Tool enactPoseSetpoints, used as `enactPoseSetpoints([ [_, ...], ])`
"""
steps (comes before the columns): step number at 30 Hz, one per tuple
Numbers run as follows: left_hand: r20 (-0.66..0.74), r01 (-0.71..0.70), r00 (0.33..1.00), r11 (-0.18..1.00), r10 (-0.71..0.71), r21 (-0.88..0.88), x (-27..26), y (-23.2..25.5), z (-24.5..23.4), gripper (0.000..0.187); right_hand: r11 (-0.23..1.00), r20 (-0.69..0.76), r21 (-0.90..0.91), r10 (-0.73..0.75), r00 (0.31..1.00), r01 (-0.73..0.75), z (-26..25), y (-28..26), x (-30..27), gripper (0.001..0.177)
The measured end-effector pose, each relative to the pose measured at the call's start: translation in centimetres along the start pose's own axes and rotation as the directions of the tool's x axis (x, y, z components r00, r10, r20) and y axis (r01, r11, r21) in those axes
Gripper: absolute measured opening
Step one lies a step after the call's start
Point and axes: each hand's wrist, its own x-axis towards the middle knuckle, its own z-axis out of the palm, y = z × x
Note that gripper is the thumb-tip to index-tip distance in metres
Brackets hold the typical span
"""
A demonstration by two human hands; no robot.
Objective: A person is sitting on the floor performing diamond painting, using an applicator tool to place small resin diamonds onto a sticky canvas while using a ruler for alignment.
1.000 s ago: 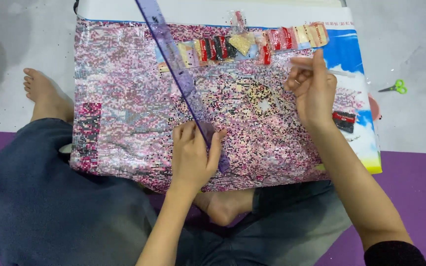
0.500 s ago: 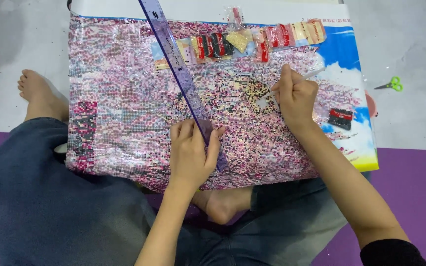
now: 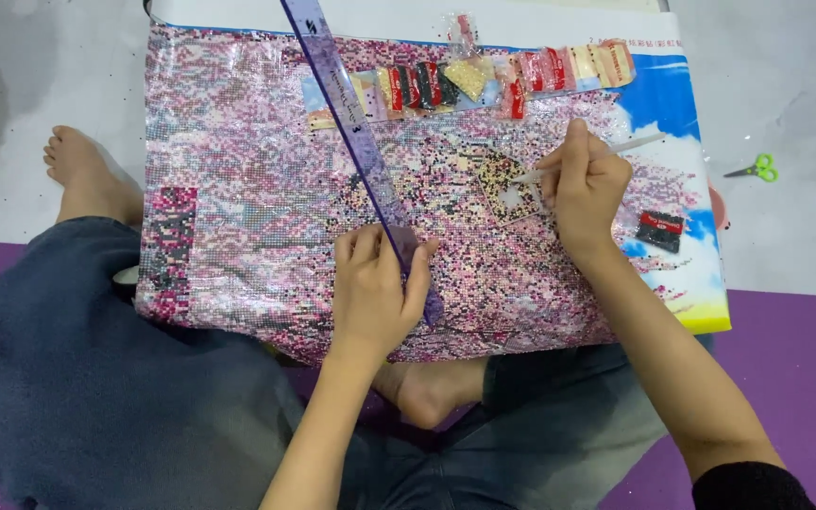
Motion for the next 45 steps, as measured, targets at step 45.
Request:
enactPoseSetpoints([
  [45, -0.005, 0.088, 0.996, 0.994, -0.088, -0.059, 0.1, 0.3, -0.3, 0.022, 0.93, 0.371, -0.249, -0.167, 0.913, 0.271, 6.1, -4.0, -3.2, 0.042],
])
